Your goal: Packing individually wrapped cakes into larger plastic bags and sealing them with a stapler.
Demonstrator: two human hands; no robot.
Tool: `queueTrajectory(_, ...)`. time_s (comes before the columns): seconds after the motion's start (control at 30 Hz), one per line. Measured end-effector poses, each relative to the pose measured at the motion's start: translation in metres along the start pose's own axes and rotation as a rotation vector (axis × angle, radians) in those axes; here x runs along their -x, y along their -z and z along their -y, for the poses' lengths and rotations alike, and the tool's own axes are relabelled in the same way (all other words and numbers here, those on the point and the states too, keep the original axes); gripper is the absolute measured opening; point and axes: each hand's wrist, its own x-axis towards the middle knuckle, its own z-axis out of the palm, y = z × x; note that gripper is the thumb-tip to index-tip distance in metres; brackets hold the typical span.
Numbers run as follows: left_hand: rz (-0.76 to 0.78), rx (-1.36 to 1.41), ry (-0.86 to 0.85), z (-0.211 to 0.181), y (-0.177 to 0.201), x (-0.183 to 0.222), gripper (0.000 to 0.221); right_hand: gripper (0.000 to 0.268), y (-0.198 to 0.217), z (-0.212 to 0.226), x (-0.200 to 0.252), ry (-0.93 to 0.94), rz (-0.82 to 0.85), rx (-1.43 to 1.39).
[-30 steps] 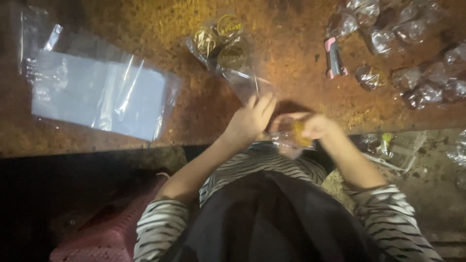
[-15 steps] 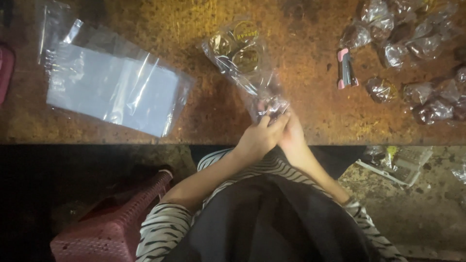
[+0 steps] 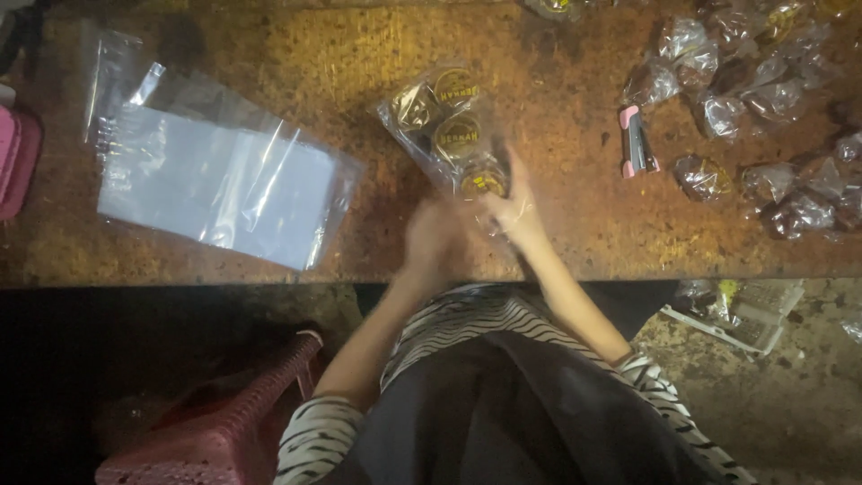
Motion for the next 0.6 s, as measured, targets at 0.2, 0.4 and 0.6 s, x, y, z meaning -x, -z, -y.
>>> queueTrajectory(0.2, 0.304, -0.278, 0.334, 0.074, 0.001, -0.007, 0.091, 0.085, -0.001, -0.038, -0.019, -0.047, 0.221, -0.196)
queueTrajectory(0.4, 0.309, -0.334, 0.262, 0.069, 0.007, -0.018, 0.070, 0.104, 0.003, 0.058, 0.011, -0.172, 0.099, 0.071)
queueTrajectory(0.6, 0.411, -0.283, 0.310, 0.031, 0.040, -0.036, 0.090, 0.043, -0.013, -0.064, 0.027, -0.160, -0.561, -0.078)
